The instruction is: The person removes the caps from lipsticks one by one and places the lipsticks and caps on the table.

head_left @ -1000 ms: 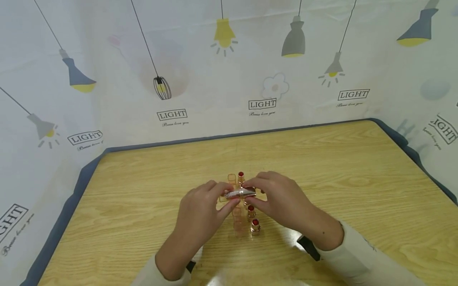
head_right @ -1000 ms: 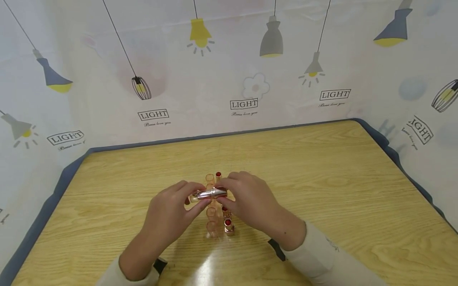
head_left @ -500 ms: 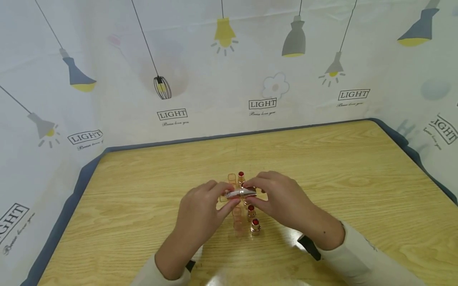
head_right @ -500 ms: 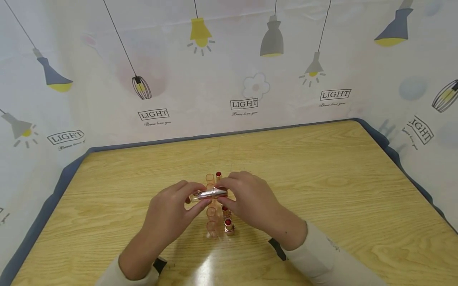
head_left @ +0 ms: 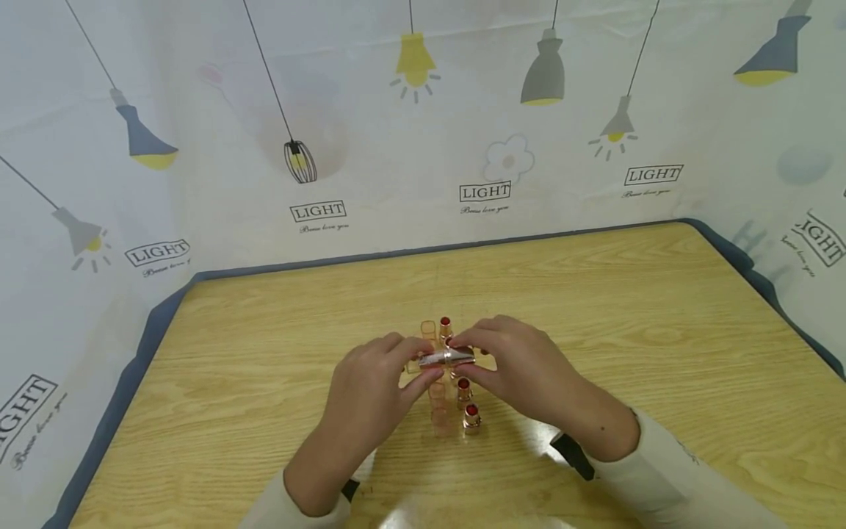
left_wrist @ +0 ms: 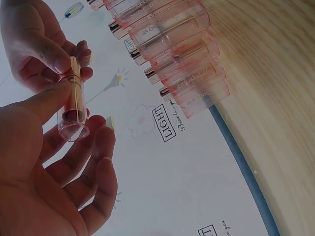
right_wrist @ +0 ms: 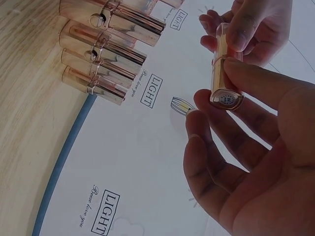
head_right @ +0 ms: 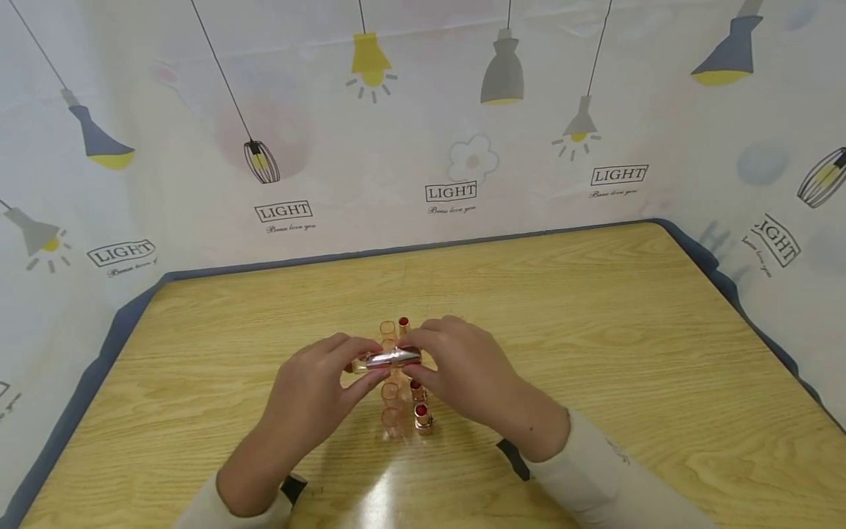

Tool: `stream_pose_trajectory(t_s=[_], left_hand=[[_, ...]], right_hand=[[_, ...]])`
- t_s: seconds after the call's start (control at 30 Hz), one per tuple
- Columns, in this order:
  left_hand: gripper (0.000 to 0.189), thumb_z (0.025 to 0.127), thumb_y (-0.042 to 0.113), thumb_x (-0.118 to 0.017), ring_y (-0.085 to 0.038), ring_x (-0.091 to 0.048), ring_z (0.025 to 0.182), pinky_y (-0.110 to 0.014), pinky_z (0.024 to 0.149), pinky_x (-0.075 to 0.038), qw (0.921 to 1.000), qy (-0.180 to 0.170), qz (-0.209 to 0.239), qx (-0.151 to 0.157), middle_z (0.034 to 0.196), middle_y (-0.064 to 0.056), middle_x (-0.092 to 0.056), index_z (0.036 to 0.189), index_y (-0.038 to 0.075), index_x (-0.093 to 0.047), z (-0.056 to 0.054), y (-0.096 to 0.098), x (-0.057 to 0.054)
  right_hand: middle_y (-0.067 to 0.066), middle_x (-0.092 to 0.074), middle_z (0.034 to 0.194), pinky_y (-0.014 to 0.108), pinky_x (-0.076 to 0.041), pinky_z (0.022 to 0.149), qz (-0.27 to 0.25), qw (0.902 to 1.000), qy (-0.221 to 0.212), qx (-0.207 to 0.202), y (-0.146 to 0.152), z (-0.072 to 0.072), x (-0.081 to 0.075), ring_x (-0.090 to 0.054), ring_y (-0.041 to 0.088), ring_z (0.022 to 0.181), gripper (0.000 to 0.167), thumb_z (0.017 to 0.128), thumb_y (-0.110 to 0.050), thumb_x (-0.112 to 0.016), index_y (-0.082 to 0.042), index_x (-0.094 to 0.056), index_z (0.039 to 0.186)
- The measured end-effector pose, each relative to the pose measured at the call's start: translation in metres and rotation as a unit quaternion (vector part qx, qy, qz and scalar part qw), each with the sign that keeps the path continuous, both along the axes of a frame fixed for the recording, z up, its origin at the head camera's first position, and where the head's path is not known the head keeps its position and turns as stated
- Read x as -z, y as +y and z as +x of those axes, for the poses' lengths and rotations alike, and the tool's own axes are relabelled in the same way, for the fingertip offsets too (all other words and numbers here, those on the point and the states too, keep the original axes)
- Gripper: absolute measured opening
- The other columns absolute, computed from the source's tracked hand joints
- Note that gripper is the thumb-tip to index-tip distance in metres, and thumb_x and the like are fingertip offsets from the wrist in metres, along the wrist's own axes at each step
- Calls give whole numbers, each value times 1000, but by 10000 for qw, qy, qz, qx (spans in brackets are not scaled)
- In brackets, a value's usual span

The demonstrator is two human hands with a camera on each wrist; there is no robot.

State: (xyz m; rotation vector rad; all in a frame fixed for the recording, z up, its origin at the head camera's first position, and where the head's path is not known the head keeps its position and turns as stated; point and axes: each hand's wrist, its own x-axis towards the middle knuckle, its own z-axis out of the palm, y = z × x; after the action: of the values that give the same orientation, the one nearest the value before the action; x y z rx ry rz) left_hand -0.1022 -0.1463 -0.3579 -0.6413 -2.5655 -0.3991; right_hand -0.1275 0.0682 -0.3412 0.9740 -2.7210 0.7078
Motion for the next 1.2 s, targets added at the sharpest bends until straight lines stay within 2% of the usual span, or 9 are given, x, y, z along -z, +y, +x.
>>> stream_pose_trajectory(t_s=[0.3, 0.53, 0.77, 1.07, 1.2], left_hand=[[29, 81, 39, -83, -6, -57, 61, -22, 54, -46, 10000, -5, 17, 40, 84, 6, -71, 103, 23, -75, 0, 0, -1], [28, 80, 40, -83, -4, -53, 57, -20, 52, -41, 10000, 13, 58, -13, 79, 7, -70, 101, 24, -75, 0, 0, 0], [28, 82, 41, -81, -4, -55, 58, -20, 53, -43, 9999, -64, 97, 46, 81, 7, -72, 102, 24, -75, 0, 0, 1], [29, 80, 38, -84, -6, -62, 64, -24, 57, -49, 9997, 9, 124, 203, 85, 7, -74, 104, 22, -77, -1, 0, 1], [29, 80, 38, -83, -4, -59, 61, -22, 55, -47, 9997, -37, 155, 204, 84, 7, -73, 104, 22, -77, -1, -1, 1]], right_hand=[[-5, -74, 100, 33, -56, 74, -27, 10000, -42, -30, 2, -2, 1, -68, 15, 92, 24, 84, -22, -81, -16, -76, 107], [-7, -74, 98, 32, -55, 73, -17, 10000, -69, 22, 1, -2, 0, -67, 12, 90, 24, 83, -24, -82, -17, -76, 106], [-7, -74, 98, 33, -56, 76, 18, 9997, -229, 10, 2, -1, -2, -67, 12, 91, 23, 84, -26, -81, -18, -76, 105], [-6, -75, 101, 34, -56, 77, -44, 9998, -145, -124, 6, -3, -2, -69, 13, 93, 25, 84, -23, -82, -19, -77, 108], [-6, -75, 101, 34, -56, 76, -44, 9997, -189, -127, 6, -4, -1, -69, 15, 94, 25, 85, -22, -81, -19, -77, 109]])
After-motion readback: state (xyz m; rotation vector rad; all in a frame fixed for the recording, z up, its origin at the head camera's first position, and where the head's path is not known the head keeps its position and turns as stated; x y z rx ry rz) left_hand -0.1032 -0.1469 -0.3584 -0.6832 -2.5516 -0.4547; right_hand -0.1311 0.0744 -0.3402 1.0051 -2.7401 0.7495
